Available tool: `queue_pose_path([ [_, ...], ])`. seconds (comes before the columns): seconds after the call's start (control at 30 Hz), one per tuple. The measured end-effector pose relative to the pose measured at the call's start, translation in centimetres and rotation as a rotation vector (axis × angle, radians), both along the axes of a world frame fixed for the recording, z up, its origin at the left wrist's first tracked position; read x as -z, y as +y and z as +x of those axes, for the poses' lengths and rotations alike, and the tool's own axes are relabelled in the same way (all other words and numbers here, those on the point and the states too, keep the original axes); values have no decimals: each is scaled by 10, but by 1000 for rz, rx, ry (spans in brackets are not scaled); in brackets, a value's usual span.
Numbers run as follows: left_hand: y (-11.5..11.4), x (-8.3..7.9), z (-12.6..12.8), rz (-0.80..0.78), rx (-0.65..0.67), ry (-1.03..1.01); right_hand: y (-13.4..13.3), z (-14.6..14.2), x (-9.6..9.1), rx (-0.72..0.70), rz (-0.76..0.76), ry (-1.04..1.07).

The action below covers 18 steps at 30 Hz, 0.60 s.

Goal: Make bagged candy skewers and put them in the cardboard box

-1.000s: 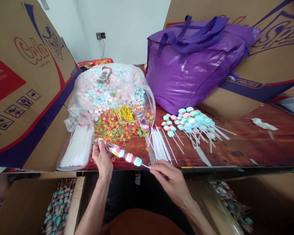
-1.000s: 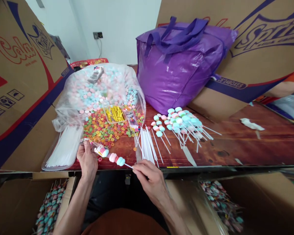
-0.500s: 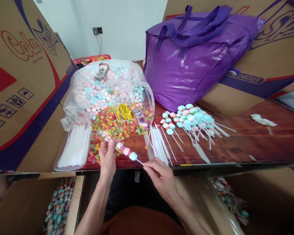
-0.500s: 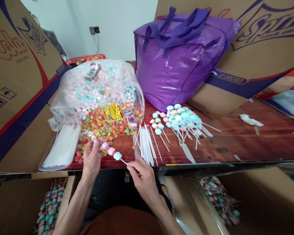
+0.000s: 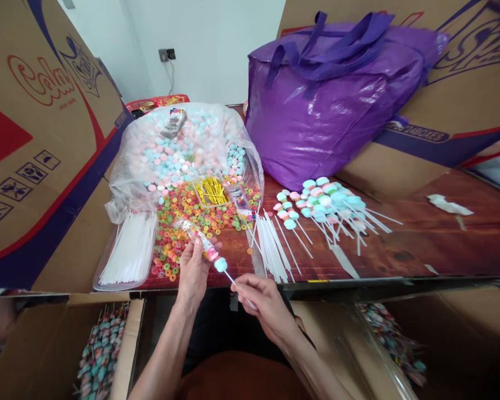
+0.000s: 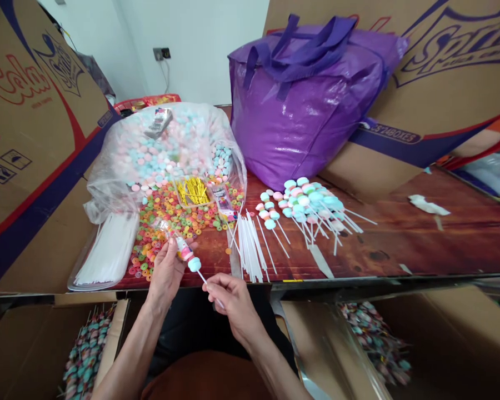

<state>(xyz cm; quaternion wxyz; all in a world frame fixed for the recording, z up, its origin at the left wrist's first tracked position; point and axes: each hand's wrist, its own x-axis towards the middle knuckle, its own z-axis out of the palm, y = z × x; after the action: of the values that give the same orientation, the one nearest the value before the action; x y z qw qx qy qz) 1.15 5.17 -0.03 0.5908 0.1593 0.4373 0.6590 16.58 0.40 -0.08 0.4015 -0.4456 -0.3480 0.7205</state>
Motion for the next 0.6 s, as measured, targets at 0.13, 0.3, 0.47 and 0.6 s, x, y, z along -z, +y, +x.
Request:
queue_pose_path([
  [0.13, 0, 0, -1, -15, 37, 2, 1, -5, 1, -15, -103, 145],
  [0.3, -4, -1, 3, -40, 158, 0, 4, -14, 1, 75, 78, -104],
  [0.47, -11, 2, 13, -60, 241, 22, 15, -33, 0, 205, 276, -229],
  [0.6, -11, 2, 5, -47, 200, 15, 11, -29, -2, 80, 329, -333],
])
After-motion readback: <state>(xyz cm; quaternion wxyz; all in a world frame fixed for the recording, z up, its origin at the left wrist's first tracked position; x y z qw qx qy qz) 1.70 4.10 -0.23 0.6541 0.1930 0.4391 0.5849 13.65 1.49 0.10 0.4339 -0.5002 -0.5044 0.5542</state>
